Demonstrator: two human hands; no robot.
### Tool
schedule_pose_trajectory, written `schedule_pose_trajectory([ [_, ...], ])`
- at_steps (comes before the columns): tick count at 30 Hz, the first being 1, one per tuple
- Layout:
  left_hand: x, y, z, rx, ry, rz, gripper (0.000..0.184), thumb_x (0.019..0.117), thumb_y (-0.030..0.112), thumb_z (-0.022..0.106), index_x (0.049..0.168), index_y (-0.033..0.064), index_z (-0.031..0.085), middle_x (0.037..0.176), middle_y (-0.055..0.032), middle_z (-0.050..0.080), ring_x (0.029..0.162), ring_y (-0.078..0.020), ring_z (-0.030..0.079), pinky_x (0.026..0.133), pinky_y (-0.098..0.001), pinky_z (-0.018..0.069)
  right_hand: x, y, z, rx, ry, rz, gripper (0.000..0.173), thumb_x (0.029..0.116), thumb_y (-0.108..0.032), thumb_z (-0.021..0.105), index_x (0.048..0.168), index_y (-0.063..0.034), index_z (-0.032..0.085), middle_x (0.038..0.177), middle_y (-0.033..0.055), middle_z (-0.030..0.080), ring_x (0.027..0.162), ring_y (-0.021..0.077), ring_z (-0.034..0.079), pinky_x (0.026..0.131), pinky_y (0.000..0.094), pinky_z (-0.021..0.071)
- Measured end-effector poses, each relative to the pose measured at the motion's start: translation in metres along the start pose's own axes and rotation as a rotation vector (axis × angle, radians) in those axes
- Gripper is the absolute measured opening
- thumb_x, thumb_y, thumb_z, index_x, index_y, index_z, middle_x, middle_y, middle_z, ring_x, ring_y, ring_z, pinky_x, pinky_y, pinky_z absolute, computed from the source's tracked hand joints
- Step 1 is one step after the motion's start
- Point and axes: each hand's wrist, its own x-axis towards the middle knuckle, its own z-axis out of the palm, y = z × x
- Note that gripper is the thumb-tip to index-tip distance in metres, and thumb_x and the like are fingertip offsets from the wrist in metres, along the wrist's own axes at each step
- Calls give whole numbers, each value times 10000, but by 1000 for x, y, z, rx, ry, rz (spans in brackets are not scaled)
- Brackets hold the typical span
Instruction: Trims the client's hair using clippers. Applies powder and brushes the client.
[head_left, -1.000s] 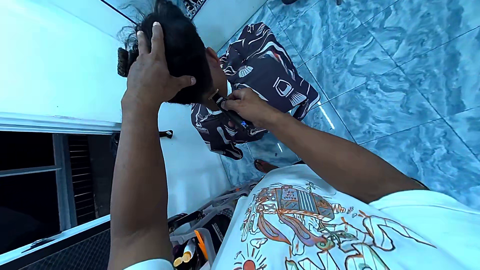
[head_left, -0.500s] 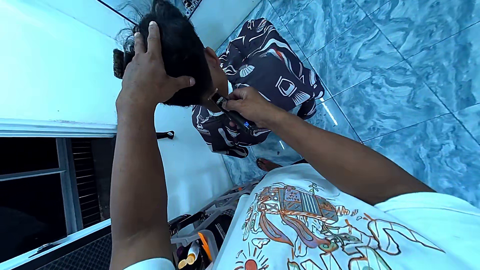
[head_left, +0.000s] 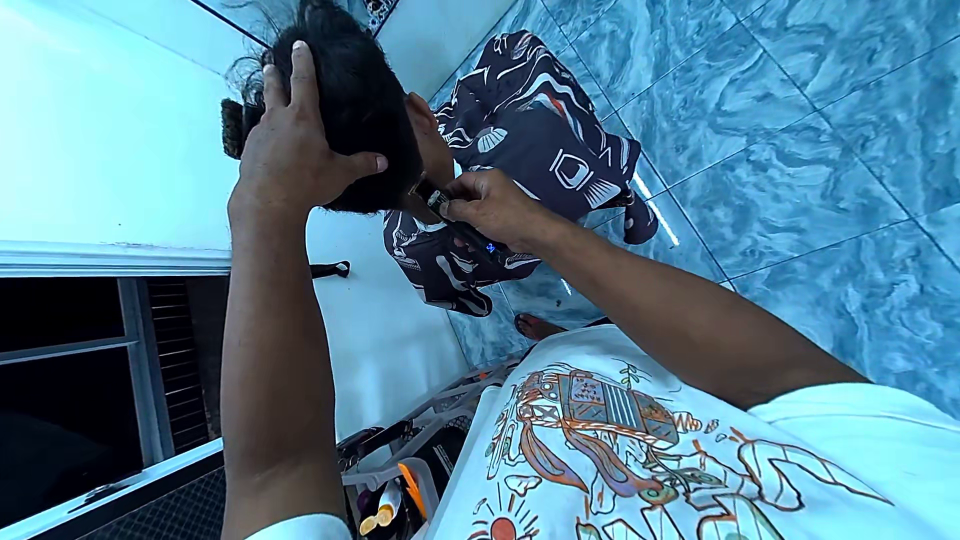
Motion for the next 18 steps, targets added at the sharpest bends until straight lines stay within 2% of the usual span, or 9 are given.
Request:
schedule_pose_trajectory([
  [3,-1,0,-1,-1,-4,-4,1321,726,687,802,1674,189,28,1686,-279,139,1339,-550,487,986,-747,442,0,2,2,-37,10,-2,247,1002,-159,658,1175,16,646,959,162,703,646,229,704,569,386,632],
  [7,-1,2,-2,-1,-6,-4,1315,732,681,803,1673,178,35,1684,-285,139,1348,-554,476,994,-749,434,-1,1,4,-50,16,-27,261,1009,-164,656,1215,-4,640,1007,147,699,711,222,719,616,383,644],
  [10,-1,2,-2,2,-7,-1,1312,733,683,799,1673,178,35,1685,-282,139,1366,-549,462,1004,-746,430,0,3,6,-76,38,-18,246,993,-167,662,1169,5,651,960,150,703,666,226,711,591,387,639],
  [14,0,2,-2,4,2,6,1314,723,695,792,1670,163,51,1681,-283,154,1369,-540,461,1010,-741,429,1,4,7,-100,33,-81,255,997,-175,668,1192,-11,658,990,139,706,700,222,721,612,390,648],
  [18,0,3,-2,17,-6,10,1315,725,702,787,1671,170,44,1685,-276,145,1367,-531,468,1011,-727,437,0,3,7,-118,55,-39,248,996,-182,665,1176,-11,652,968,140,704,675,219,716,596,387,642],
])
